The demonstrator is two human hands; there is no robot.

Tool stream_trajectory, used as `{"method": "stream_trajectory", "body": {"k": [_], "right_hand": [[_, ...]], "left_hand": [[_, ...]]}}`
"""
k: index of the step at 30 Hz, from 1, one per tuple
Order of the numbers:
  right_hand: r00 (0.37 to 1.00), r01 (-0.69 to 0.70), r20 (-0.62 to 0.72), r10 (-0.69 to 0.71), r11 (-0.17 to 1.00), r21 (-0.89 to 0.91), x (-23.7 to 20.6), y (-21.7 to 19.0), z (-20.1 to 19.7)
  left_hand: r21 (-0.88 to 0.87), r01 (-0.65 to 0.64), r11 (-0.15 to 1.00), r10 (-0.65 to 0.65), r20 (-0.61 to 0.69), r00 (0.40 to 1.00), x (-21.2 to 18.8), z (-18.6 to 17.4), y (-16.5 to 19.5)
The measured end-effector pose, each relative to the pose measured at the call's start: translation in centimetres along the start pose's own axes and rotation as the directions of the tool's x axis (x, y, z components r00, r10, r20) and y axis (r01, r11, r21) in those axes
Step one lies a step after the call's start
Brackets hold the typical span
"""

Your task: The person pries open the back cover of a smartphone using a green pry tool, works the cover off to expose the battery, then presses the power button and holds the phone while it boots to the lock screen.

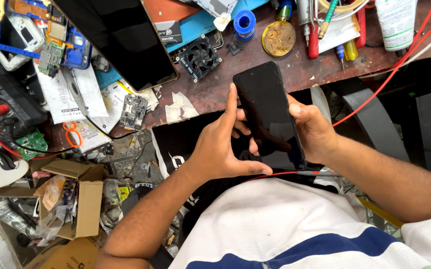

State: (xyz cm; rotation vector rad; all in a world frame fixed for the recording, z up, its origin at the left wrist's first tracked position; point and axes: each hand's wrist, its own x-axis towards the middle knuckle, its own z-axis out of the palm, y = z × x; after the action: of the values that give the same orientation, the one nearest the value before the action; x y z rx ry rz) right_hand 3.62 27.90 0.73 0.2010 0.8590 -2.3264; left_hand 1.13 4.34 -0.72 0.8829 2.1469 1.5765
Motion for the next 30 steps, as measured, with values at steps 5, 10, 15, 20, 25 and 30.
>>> {"method": "stream_trajectory", "body": {"k": [5,10,15,20,25,30], "right_hand": [[1.000,-0.010,-0.001,0.010,1.000,0.027,0.2,0.0,0.1],[1.000,-0.007,0.000,0.007,1.000,0.024,0.2,0.0,0.1],[0.998,-0.009,-0.058,0.008,1.000,-0.025,0.1,0.2,-0.1],[0.999,-0.005,-0.051,0.003,0.999,-0.035,-0.1,0.4,-0.4],[0.999,0.017,-0.033,-0.018,0.999,-0.043,-0.5,0.7,-0.8],[0.998,-0.007,-0.058,-0.002,0.986,-0.167,-0.8,2.3,-0.7]], "left_hand": [[0.007,-0.013,1.000,0.013,-0.005,1.000,-0.1,0.0,-0.2],[0.005,-0.005,1.000,0.005,-0.001,1.000,-0.1,0.0,-0.2],[0.016,-0.005,1.000,0.005,-0.003,1.000,-0.1,0.0,-0.3],[0.035,0.019,0.999,-0.018,-0.021,1.000,-0.1,-0.1,-0.2],[-0.106,0.116,0.988,-0.130,-0.139,0.982,-0.3,-0.4,0.5],[-0.415,0.102,0.904,-0.198,-0.197,0.960,-0.8,-0.8,1.7]]}}
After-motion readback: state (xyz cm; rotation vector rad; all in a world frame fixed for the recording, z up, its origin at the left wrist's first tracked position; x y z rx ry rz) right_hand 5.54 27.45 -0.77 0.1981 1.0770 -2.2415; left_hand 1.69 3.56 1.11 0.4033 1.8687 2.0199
